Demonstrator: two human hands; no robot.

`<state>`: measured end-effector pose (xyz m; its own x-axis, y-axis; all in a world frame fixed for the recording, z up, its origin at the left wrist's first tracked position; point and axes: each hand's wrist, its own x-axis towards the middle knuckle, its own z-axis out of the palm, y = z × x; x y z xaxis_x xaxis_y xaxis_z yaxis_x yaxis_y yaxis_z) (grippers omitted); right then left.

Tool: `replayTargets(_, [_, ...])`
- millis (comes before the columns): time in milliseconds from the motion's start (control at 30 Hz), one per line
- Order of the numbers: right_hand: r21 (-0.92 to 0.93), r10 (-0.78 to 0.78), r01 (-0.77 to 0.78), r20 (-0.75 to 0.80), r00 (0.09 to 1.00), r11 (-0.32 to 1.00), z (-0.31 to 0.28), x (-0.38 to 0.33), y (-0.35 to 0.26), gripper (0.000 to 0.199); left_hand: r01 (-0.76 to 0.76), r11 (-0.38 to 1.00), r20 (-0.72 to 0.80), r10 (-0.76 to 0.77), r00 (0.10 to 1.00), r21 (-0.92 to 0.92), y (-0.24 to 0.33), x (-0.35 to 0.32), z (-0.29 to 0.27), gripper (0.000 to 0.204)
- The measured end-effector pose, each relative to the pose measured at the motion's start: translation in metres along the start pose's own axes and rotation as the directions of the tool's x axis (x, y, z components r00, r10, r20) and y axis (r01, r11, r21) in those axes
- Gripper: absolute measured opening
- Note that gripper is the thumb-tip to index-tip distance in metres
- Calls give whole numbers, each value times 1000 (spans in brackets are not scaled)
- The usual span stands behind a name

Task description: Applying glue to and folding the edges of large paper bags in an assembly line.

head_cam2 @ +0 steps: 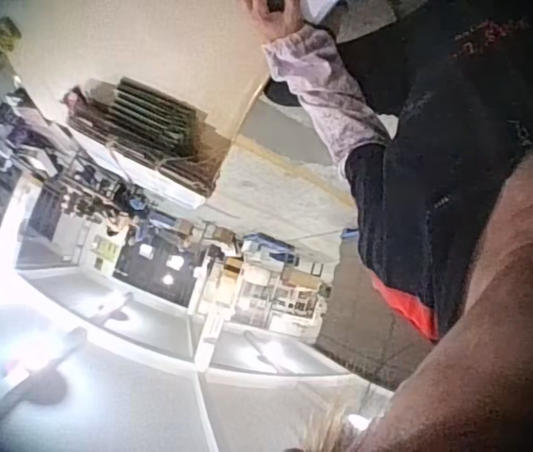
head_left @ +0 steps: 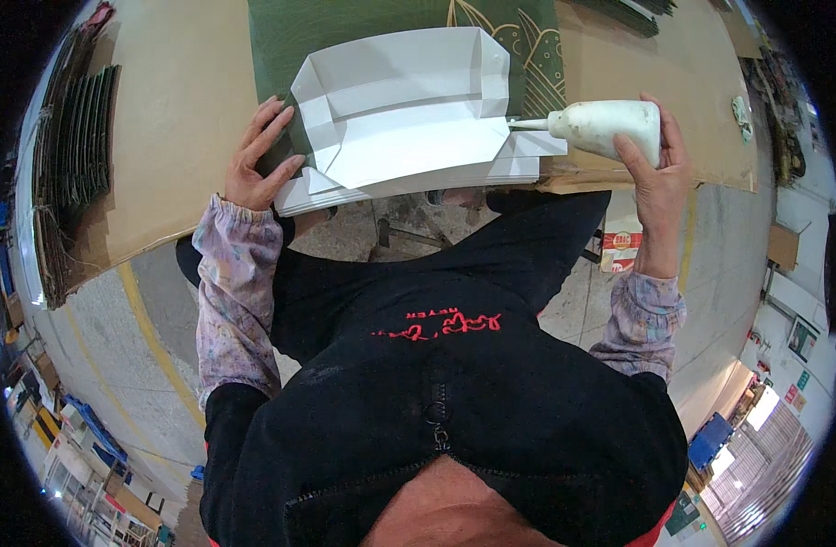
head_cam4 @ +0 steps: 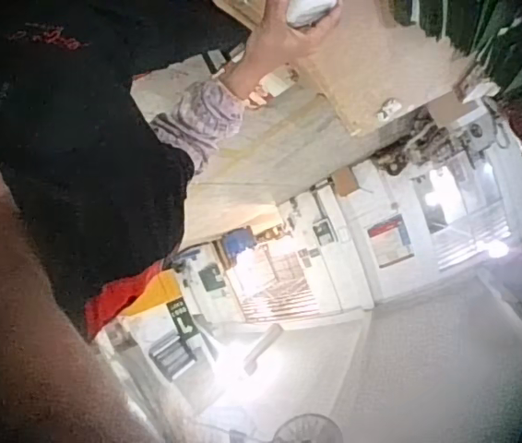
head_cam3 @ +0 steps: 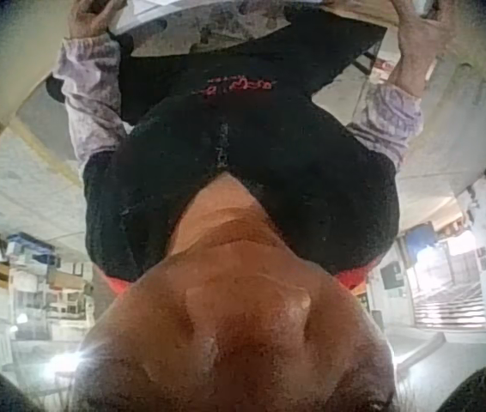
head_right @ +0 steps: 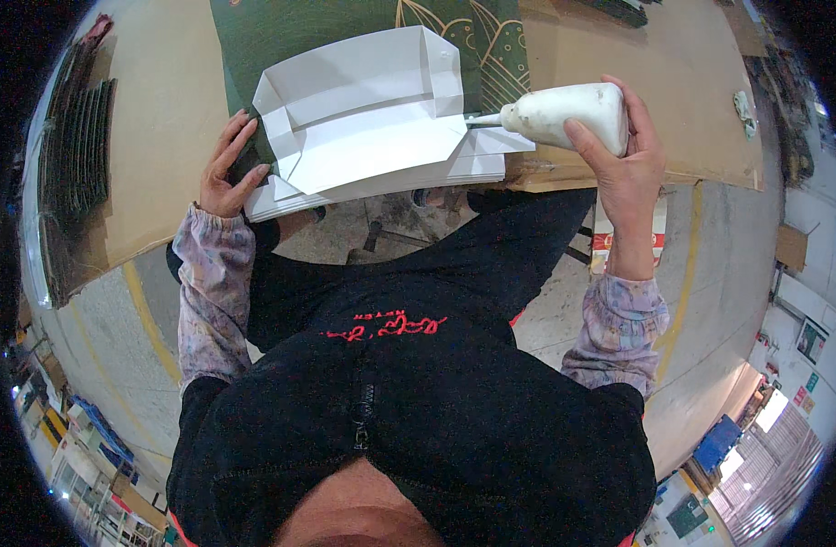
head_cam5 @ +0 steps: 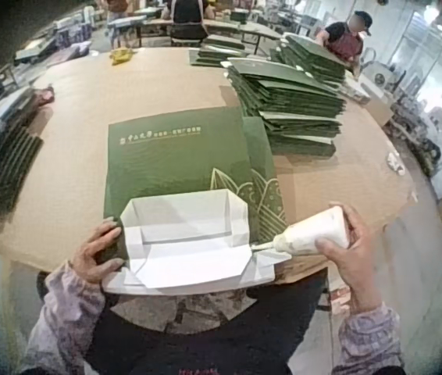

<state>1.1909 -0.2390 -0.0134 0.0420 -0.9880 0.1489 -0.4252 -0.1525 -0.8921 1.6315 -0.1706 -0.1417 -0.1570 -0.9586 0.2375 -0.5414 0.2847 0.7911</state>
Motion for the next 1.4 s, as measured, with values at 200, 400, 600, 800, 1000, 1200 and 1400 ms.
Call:
replayTargets(200, [-3, 0, 0, 52, 999, 1000, 6, -7, -7, 56, -15, 1000, 1, 15, 1000, 7, -2, 1, 1, 61])
replayTargets(400, [24, 23, -26, 120, 992, 999, 11, -13, -14, 59, -4, 1000, 4, 4, 1000, 7, 1, 1, 1, 61])
replayTargets(600, [28, 9, -13, 147, 989, 1000, 13, -16, -14, 59, -22, 999, 12, 22, 1000, 23, -4, 1, 1, 63])
replayTargets(800, [366, 152, -117, -68, 986, 923, -42, 8, 18, 52, -30, 999, 7, 30, 1000, 37, -5, 0, 1, 62])
replayTargets(1000, [707, 351, -88, -235, 906, 702, -114, 42, 82, 51, -57, 996, -10, 58, 998, 71, -3, 2, 0, 62])
replayTargets(1200, [949, 526, 102, -252, 813, 298, -132, 41, 154, 44, -34, 996, 11, 34, 999, 81, -5, -4, -3, 62])
replayTargets(1400, [961, 585, 90, -232, 777, 262, -168, 27, 205, 39, 17, 999, 43, -20, 999, 49, -6, -3, -1, 62])
